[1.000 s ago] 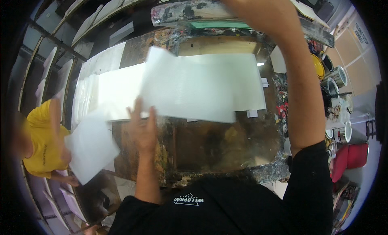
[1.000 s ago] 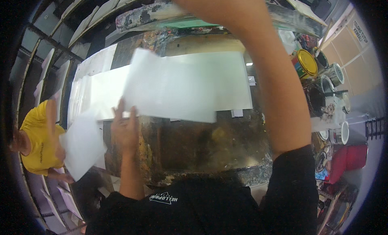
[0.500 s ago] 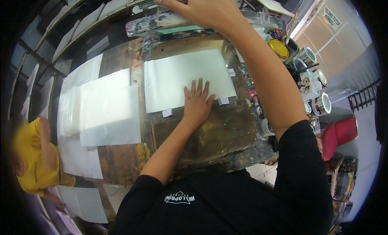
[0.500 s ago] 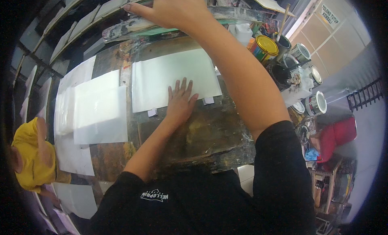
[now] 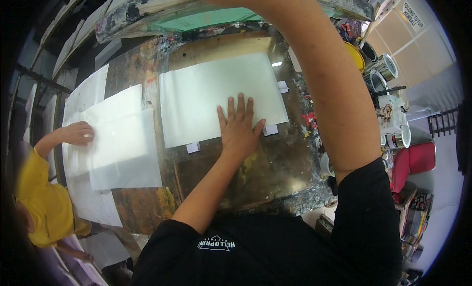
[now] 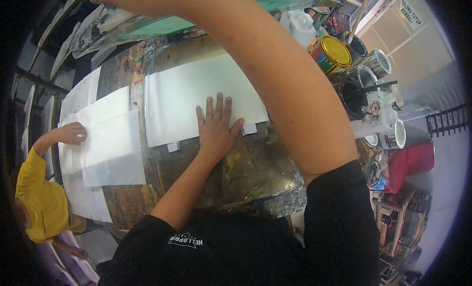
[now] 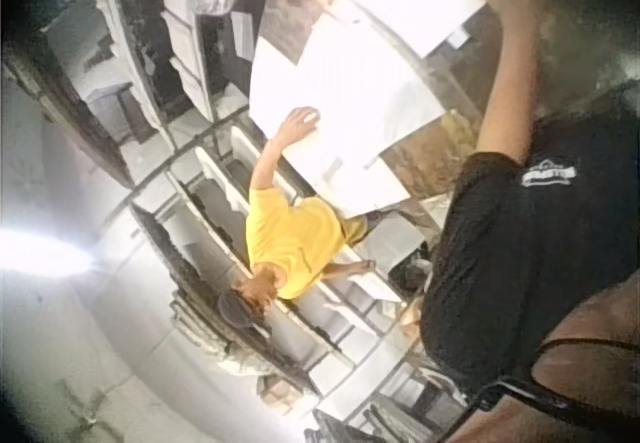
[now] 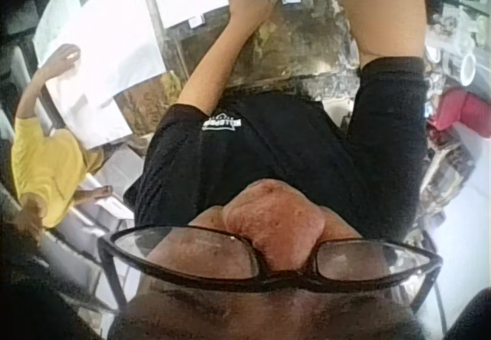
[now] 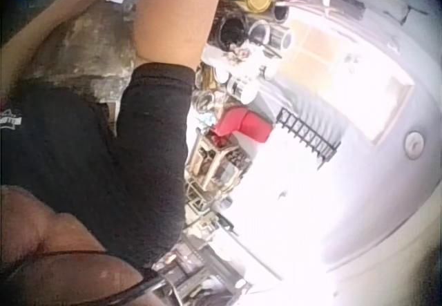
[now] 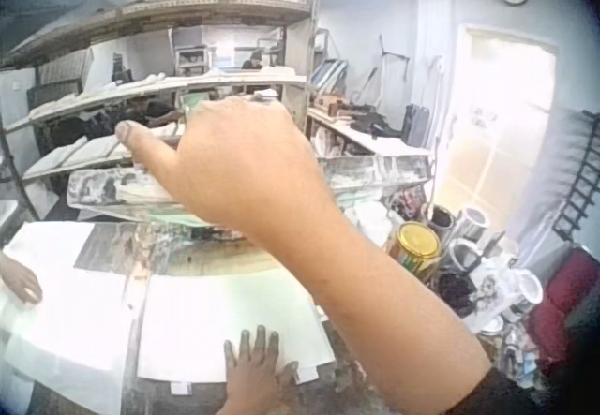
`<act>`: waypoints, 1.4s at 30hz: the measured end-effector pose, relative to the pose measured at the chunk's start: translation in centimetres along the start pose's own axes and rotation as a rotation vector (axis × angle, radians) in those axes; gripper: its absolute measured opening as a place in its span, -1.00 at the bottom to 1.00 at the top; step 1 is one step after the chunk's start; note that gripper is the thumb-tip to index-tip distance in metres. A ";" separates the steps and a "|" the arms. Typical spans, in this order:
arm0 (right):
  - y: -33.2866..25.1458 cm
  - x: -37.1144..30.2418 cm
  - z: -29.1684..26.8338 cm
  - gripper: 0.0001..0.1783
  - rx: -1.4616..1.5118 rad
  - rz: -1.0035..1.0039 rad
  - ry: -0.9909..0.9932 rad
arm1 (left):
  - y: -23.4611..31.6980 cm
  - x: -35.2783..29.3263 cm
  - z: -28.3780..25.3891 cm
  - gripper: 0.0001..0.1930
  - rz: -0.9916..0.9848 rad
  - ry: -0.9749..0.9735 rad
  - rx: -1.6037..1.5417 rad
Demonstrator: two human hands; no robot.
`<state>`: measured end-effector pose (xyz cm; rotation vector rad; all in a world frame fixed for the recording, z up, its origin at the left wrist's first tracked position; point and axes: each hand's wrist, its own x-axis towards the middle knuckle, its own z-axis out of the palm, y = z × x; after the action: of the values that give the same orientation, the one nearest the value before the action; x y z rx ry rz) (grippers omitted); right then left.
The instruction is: The person repeatedly places white sheets under a screen printing frame, pulls a squeegee across the screen to apply ink, and removes the printed sheets. A coworker in a yellow shirt assists by stacking the printed sheets on the left side of the table.
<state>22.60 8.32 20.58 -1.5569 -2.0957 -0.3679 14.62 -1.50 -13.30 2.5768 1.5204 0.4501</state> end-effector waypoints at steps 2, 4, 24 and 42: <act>-0.2 0.2 -0.6 -0.06 0.010 0.041 -0.057 | 0.2 -0.1 -0.2 -0.41 -0.015 -0.036 0.006; -0.2 0.1 -0.9 -0.06 0.004 0.047 -0.086 | 0.3 0.1 -0.5 -0.43 -0.023 -0.038 -0.001; 0.1 -0.6 -0.4 0.01 0.014 0.015 -0.026 | 0.5 0.5 1.2 -0.41 0.108 0.120 -0.042; -1.9 -22.3 10.7 -0.54 0.092 -0.045 -0.457 | -8.9 -9.7 -10.7 0.16 -0.348 0.186 -0.631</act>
<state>23.28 -5.07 -0.27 -1.6586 -2.4473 0.0816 -0.52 -6.11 -7.19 1.7965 1.5198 0.9588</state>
